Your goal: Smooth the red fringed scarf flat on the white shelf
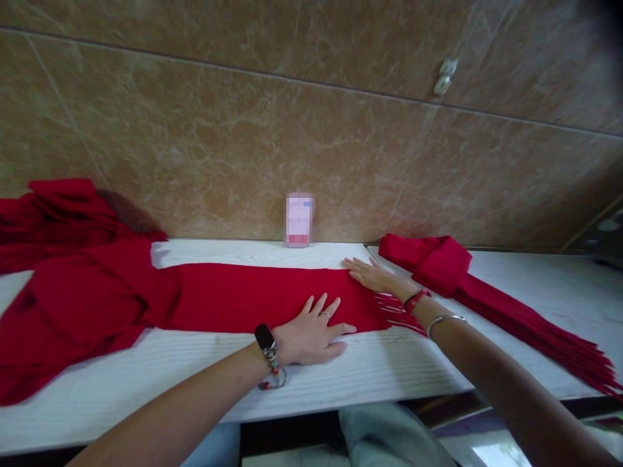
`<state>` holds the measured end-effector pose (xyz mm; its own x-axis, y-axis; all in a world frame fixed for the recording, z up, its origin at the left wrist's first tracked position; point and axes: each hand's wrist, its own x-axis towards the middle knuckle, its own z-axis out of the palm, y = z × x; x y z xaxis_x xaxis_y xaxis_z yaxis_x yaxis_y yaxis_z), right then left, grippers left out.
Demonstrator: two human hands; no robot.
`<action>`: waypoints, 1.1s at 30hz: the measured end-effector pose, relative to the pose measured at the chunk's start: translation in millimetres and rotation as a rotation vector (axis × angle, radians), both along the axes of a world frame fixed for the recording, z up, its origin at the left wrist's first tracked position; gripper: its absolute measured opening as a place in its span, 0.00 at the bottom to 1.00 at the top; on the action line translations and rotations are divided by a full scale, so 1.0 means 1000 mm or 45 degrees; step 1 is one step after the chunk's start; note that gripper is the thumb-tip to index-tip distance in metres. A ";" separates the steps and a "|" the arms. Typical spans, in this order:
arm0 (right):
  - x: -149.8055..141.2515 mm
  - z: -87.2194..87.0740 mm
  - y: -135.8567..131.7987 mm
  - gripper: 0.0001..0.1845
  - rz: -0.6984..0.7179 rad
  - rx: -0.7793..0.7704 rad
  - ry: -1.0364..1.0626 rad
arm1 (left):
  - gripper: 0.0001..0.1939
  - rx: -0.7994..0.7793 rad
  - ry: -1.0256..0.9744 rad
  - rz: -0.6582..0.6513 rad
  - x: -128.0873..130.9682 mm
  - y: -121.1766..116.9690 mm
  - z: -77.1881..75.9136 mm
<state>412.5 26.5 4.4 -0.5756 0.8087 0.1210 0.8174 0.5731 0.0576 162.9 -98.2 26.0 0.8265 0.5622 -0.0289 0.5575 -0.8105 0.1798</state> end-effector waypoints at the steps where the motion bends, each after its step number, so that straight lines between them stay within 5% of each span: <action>1: -0.002 0.001 0.002 0.24 -0.002 0.016 0.013 | 0.21 0.005 -0.003 0.004 0.000 0.000 -0.001; 9: -0.061 0.008 -0.016 0.25 0.370 -0.257 0.055 | 0.22 0.062 -0.017 0.022 0.000 0.000 -0.004; 15: -0.029 -0.003 0.000 0.26 0.144 -0.275 0.114 | 0.22 0.063 0.008 0.009 0.000 -0.002 -0.004; 20: -0.017 0.002 -0.005 0.28 0.061 -0.081 0.291 | 0.29 -0.065 0.020 0.000 -0.004 0.004 0.010; 25: -0.041 0.008 -0.030 0.29 0.195 -0.014 0.291 | 0.32 0.023 0.074 0.309 -0.022 0.037 0.024; 28: -0.050 0.003 -0.036 0.31 0.218 -0.093 0.192 | 0.30 0.054 0.142 0.505 -0.040 0.058 0.014; 33: -0.049 -0.002 -0.034 0.30 0.227 -0.110 0.142 | 0.26 0.115 0.165 0.522 -0.057 0.069 -0.008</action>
